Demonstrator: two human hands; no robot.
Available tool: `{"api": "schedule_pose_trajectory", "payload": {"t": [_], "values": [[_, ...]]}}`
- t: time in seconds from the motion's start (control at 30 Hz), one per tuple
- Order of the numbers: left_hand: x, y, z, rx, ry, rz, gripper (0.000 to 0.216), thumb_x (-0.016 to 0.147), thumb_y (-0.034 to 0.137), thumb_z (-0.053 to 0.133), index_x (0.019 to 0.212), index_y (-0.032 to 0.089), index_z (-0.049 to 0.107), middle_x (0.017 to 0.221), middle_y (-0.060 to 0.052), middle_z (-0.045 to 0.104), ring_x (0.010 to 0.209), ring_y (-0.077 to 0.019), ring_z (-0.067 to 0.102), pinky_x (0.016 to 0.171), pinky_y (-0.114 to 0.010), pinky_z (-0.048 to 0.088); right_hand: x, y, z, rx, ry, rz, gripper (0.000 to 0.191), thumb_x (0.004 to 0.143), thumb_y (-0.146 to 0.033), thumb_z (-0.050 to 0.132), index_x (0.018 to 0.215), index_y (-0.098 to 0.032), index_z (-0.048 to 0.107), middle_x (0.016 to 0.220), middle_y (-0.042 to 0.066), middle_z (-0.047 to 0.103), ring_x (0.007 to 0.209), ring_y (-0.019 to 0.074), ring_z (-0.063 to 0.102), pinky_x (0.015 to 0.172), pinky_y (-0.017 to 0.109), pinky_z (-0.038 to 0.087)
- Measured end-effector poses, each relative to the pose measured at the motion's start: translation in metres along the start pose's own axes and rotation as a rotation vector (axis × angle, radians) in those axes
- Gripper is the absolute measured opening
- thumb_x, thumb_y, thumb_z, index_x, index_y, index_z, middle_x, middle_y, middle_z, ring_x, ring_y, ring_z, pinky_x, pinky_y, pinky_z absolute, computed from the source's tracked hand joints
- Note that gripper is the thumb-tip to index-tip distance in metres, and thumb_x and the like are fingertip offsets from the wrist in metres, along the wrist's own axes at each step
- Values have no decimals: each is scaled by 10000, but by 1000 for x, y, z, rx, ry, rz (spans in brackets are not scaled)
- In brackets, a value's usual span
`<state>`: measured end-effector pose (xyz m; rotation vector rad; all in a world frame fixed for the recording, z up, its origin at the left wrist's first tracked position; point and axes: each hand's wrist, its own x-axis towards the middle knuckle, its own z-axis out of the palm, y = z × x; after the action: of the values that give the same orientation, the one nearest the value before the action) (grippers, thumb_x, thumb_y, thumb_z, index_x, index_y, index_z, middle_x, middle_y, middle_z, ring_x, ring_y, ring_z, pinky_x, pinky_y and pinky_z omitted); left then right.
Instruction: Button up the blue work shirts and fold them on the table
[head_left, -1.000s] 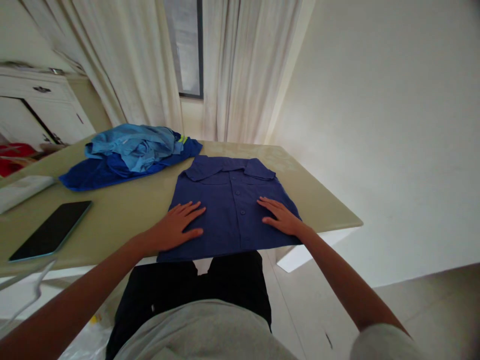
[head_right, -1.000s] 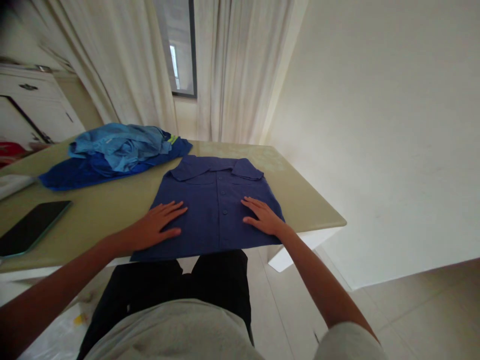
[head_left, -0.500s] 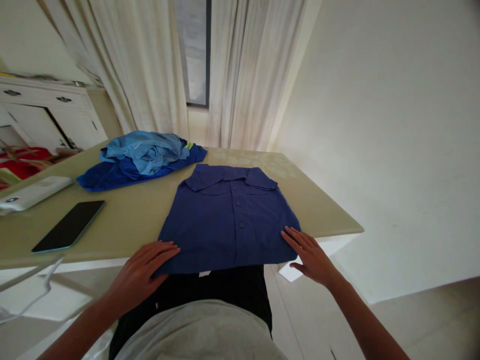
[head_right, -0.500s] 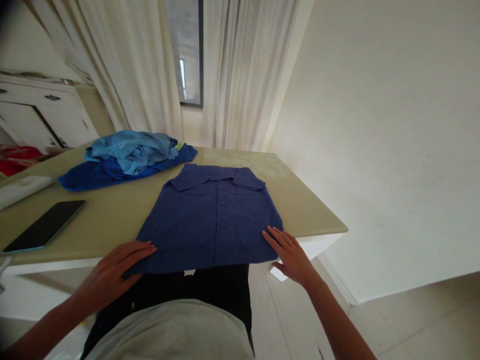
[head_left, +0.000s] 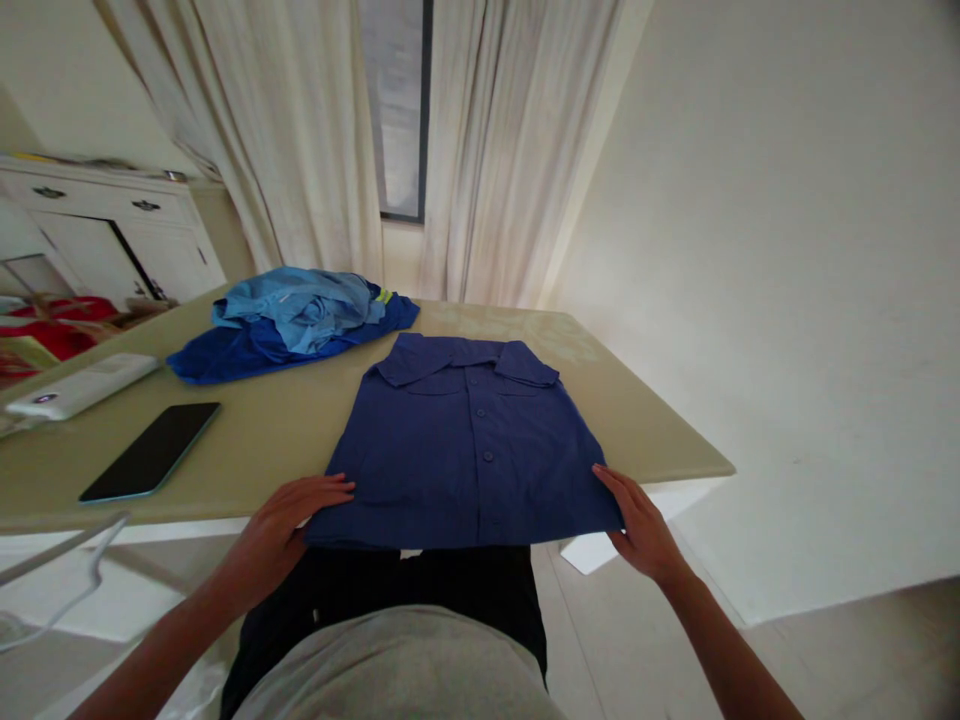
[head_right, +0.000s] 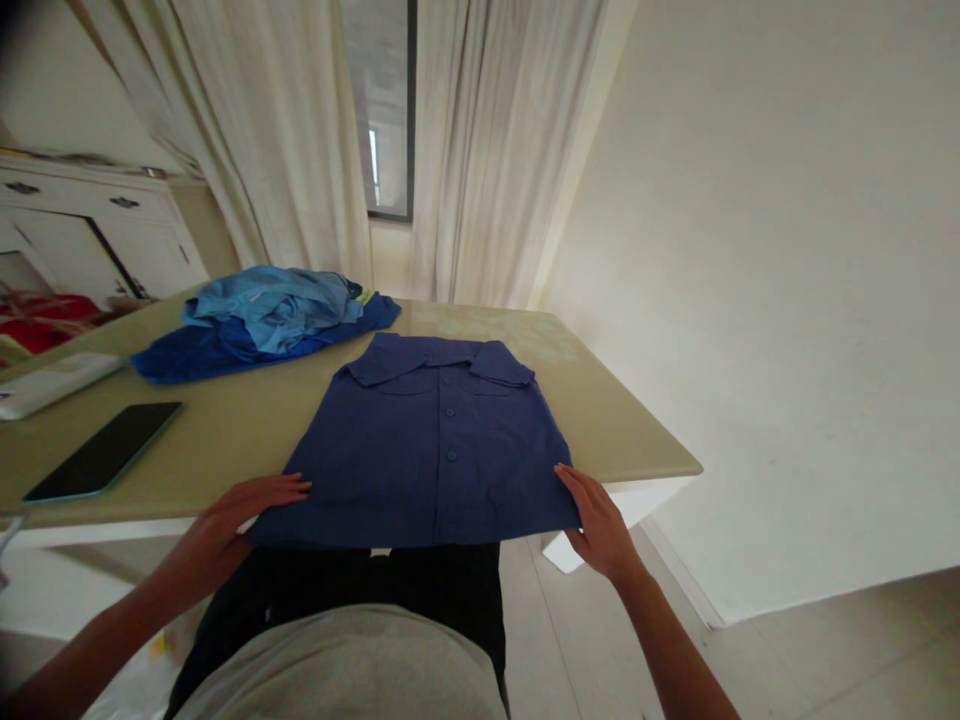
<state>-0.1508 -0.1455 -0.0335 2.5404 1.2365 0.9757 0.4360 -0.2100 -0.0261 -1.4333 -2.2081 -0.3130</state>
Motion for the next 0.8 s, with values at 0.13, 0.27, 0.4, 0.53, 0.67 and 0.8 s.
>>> {"api": "schedule_pose_trajectory", "payload": {"t": [0.13, 0.27, 0.4, 0.53, 0.67, 0.8], "values": [[-12, 6, -7, -107, 9, -99, 374, 903, 266, 514, 1156, 341, 779, 1155, -37, 806, 1061, -254, 764, 940, -368, 630, -8, -6, -19, 144, 121, 138, 469, 944, -205, 461, 1357, -342, 634, 1176, 65, 753, 1069, 285, 743, 905, 438, 640], [-13, 18, -20, -217, 109, -240, 284, 934, 455, 557, 1030, 315, 784, 952, -25, 814, 842, -241, 768, 747, -305, 641, -7, -17, -51, 212, 251, 351, 177, 990, -355, 533, 1007, -291, 697, 860, 34, 751, 758, 260, 732, 675, 363, 613], [47, 17, -34, -275, 196, -414, 422, 879, 654, 592, 869, 257, 735, 823, -12, 772, 747, -228, 718, 645, -295, 608, 58, -6, -64, 210, 375, 392, 338, 1003, -522, 527, 904, -237, 682, 810, 49, 732, 765, 255, 698, 727, 359, 575], [154, -10, -41, -199, 286, -508, 535, 906, 695, 473, 943, 209, 694, 870, -50, 750, 837, -260, 714, 731, -349, 607, 180, 29, -36, 261, 357, 434, 529, 983, -670, 465, 943, -192, 688, 823, 75, 731, 770, 249, 660, 744, 372, 551], [210, -47, -36, 41, 179, -667, 548, 954, 538, 446, 1234, 111, 645, 1090, -173, 759, 1038, -324, 729, 933, -440, 566, 250, 59, 9, 195, 211, 699, 536, 981, -605, 491, 1092, -134, 722, 1033, 170, 771, 969, 299, 703, 928, 437, 533], [176, -69, -23, 77, 12, -716, 615, 974, 588, 370, 1246, 118, 658, 1097, -200, 770, 1060, -365, 733, 939, -483, 549, 221, 77, 40, 146, -71, 844, 464, 936, -546, 612, 1082, -130, 757, 1111, 210, 772, 1077, 339, 716, 971, 460, 517]]}}
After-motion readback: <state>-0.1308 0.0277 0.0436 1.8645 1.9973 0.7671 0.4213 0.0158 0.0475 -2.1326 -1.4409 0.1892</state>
